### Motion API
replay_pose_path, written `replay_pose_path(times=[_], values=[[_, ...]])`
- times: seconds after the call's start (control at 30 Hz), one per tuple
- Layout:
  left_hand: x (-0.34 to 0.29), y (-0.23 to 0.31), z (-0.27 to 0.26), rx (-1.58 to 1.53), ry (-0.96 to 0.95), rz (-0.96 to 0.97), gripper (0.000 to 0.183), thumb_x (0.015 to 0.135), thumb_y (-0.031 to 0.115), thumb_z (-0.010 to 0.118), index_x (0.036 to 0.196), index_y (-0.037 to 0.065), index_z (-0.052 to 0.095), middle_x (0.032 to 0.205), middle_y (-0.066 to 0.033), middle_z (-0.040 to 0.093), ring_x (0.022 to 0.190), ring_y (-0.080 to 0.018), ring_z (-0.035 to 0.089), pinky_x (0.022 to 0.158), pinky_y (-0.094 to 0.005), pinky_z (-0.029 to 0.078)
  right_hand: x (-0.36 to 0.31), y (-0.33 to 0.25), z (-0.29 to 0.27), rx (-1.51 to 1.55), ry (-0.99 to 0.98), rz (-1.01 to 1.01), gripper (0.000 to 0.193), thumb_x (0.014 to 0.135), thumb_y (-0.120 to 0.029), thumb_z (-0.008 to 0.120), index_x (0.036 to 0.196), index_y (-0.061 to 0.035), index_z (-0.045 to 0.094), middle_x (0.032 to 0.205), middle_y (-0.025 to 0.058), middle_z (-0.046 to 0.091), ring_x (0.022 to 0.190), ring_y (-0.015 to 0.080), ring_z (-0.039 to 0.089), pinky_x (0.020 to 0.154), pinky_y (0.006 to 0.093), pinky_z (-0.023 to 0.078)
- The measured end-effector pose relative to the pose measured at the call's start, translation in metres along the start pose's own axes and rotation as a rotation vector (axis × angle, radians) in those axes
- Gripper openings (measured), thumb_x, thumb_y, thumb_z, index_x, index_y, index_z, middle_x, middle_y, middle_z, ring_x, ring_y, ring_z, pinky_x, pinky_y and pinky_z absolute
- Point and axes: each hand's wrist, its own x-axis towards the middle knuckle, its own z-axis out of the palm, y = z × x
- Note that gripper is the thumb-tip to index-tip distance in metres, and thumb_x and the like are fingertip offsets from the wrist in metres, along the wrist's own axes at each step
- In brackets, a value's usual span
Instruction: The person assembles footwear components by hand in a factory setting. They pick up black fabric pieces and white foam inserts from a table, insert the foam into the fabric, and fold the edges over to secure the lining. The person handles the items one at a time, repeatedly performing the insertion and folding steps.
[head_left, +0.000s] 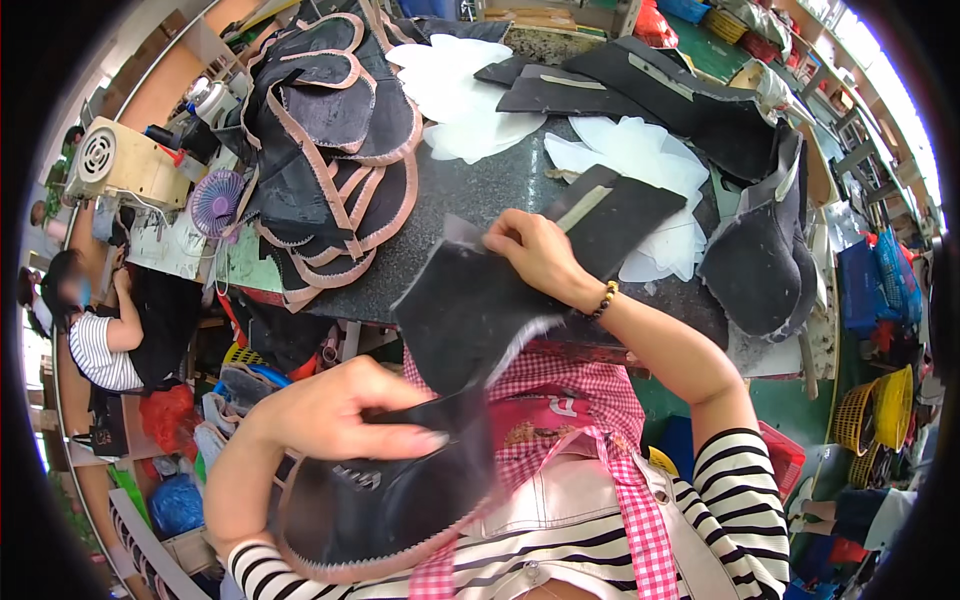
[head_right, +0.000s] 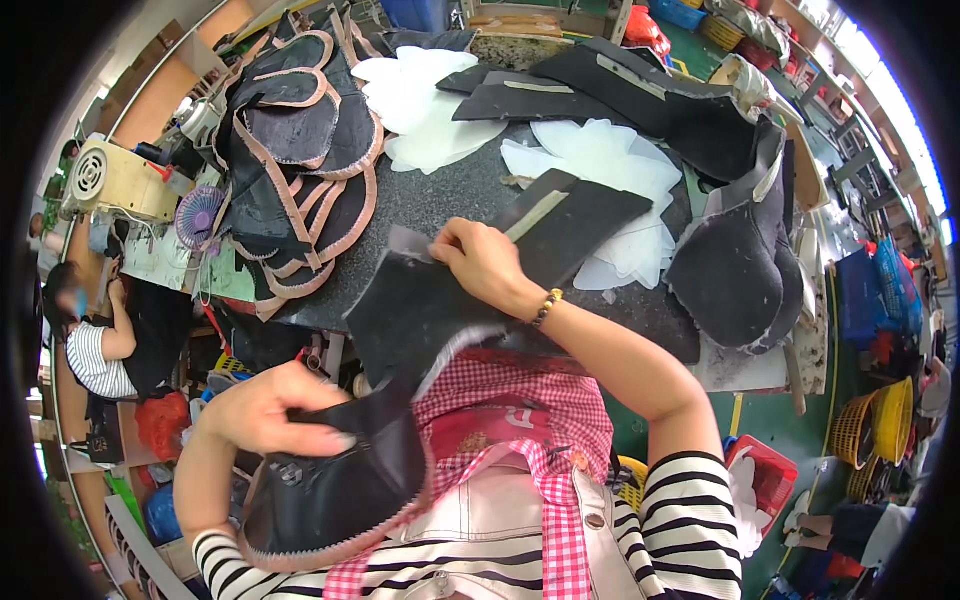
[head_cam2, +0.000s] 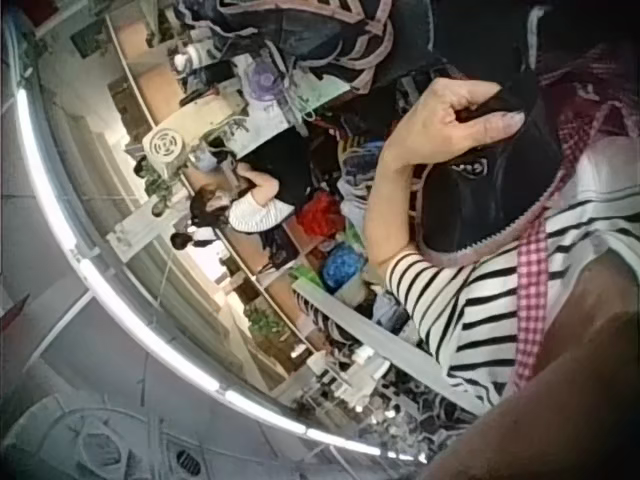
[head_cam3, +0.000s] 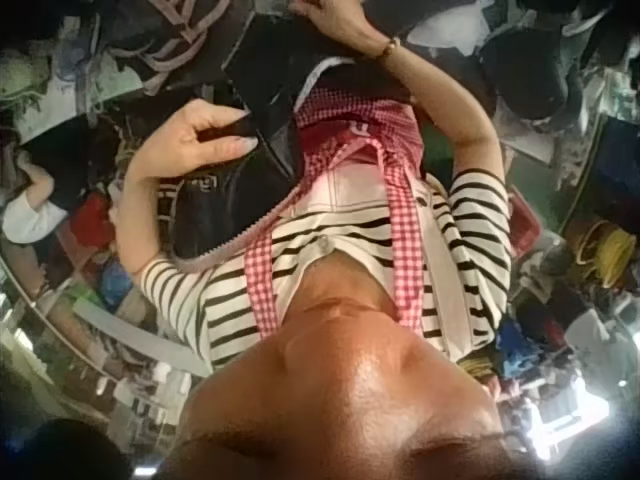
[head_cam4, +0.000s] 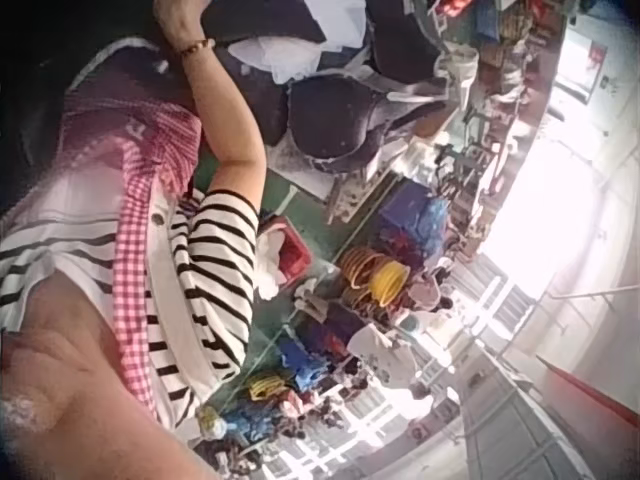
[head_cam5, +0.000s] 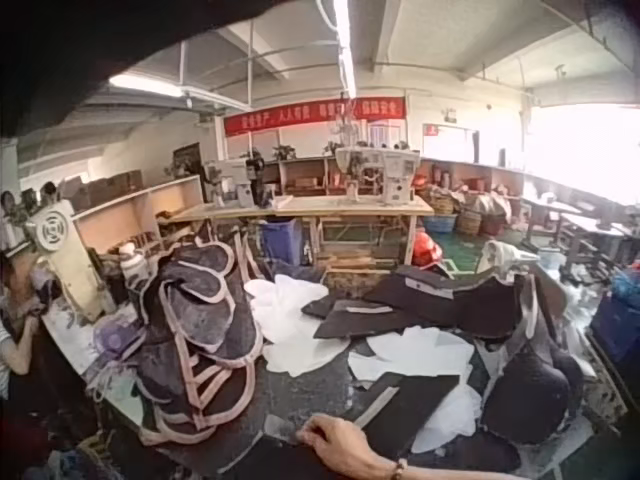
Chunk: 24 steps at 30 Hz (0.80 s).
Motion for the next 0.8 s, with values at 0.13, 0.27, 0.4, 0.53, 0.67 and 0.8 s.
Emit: replay_pose_path(times=[0.13,0.27,0.4,0.53,0.67,0.8], values=[[0.025,-0.026,0.004,-0.016,-0.081,-0.094,0.029,0.094,0.027,0.062,0.099,-0.002,0.066,0.071,-0.0034,0.059,0.065,-0.0055,0.046,0.06,-0.0272,0.042,-0.011,-0.022,-0.053,0.736,-0.211,-0.143,0.011,0.091,-0.012,0.061,0.093,-0.0014,0.061,0.079,0.0024,0.063,0.071,0.0093,0.054,0.065,0.0249,0.045],[-0.009,-0.02,0.004,-0.14,-0.046,-0.151,0.029,0.096,0.027,0.06,0.104,-0.001,0.065,0.073,-0.0013,0.059,0.07,-0.0045,0.048,0.063,-0.0256,0.043,-0.077,0.006,-0.188,0.236,-1.062,0.065,0.051,0.074,-0.009,0.078,0.122,-0.0026,0.062,0.107,0.0127,0.07,0.097,0.0204,0.067,0.085,0.0332,0.053],[-0.018,-0.005,0.001,0.19,-0.067,-0.19,0.034,0.092,0.035,0.064,0.101,0.003,0.065,0.065,-0.0077,0.061,0.058,-0.0162,0.058,0.056,-0.032,0.045,-0.096,-0.009,-0.131,-0.282,-0.28,-0.303,0.063,0.066,-0.016,0.079,0.126,-0.0131,0.059,0.138,0.0143,0.048,0.123,0.034,0.049,0.101,0.0428,0.042],[-0.047,0.038,0.006,0.554,-0.058,0.017,0.031,0.088,0.034,0.066,0.101,0.005,0.066,0.052,-0.0103,0.055,0.043,-0.0277,0.056,0.043,-0.0357,0.042,-0.091,0.018,-0.04,-0.562,-0.021,-0.718,0.037,0.074,-0.018,0.073,0.11,-0.0142,0.065,0.116,0.0092,0.057,0.099,0.0267,0.056,0.082,0.0389,0.05],[-0.071,0.085,0.012,0.58,-0.037,0.059,0.027,0.077,0.023,0.077,0.088,0.0,0.069,0.051,-0.0122,0.055,0.044,-0.027,0.057,0.041,-0.0345,0.039,-0.078,-0.022,0.016,-0.545,-0.196,-0.564,0.024,0.08,-0.014,0.067,0.103,-0.0076,0.064,0.103,0.0109,0.061,0.09,0.0261,0.06,0.072,0.0333,0.054],[-0.033,0.076,0.0,0.493,-0.125,0.008,0.026,0.084,0.024,0.072,0.097,0.001,0.069,0.054,-0.0093,0.057,0.046,-0.025,0.057,0.042,-0.0334,0.04,-0.051,-0.042,-0.042,0.445,-0.741,-0.018,0.033,0.097,-0.026,0.052,0.115,-0.0009,0.062,0.11,0.0182,0.066,0.098,0.0242,0.064,0.079,0.0352,0.052]])
